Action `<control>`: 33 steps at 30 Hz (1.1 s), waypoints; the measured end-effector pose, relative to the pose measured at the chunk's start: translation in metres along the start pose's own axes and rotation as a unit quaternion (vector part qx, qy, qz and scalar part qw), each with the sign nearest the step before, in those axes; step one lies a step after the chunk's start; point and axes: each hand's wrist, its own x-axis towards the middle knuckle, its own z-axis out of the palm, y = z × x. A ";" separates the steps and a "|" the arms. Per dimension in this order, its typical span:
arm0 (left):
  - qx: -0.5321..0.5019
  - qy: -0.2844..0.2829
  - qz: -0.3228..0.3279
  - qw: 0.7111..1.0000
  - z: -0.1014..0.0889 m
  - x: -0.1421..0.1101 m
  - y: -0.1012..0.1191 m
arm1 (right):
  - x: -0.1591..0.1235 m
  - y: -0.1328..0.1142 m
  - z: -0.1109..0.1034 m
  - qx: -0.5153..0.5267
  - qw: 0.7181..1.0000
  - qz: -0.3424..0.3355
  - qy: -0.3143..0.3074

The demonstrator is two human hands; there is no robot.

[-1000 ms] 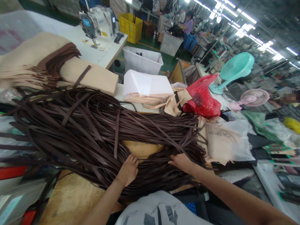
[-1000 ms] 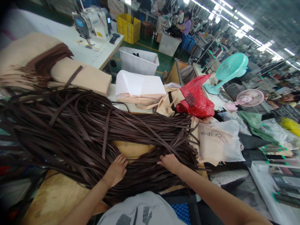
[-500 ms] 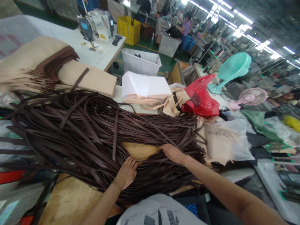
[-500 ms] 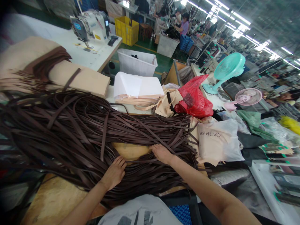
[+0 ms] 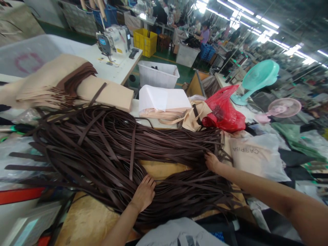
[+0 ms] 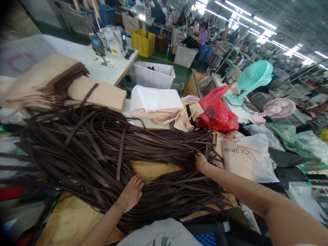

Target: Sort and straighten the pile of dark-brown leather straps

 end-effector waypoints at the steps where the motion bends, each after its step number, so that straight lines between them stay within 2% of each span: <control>1: 0.000 -0.001 0.000 1.000 0.000 0.000 0.000 | 0.000 0.004 -0.002 0.000 1.000 -0.001 0.002; 4: -0.001 -0.002 -0.001 1.000 0.000 0.000 0.000 | 0.001 0.002 -0.005 0.003 1.000 -0.013 0.023; 7: -0.006 -0.003 -0.002 1.000 0.001 0.000 0.000 | 0.009 -0.023 -0.004 0.013 0.998 -0.037 0.059; 12: -0.014 -0.001 -0.003 1.000 0.003 -0.001 -0.001 | 0.051 -0.108 -0.004 0.068 0.986 -0.100 0.111; 15: -0.015 -0.002 0.002 1.000 0.001 -0.002 -0.001 | 0.078 -0.159 -0.002 0.087 0.978 -0.109 0.152; 18: -0.018 -0.006 0.009 1.000 0.000 -0.002 -0.001 | 0.090 -0.187 0.001 0.089 0.975 -0.101 0.174; 26: -0.015 0.016 -0.038 0.999 0.011 0.000 0.004 | 0.086 -0.193 0.010 0.051 0.981 -0.109 0.152; 30: -0.010 0.026 -0.054 0.998 0.008 0.000 0.006 | 0.079 -0.191 -0.001 0.034 0.983 -0.139 0.119; 33: -0.004 0.030 -0.063 0.998 0.005 0.000 0.007 | 0.057 -0.181 -0.011 0.022 0.982 -0.167 0.090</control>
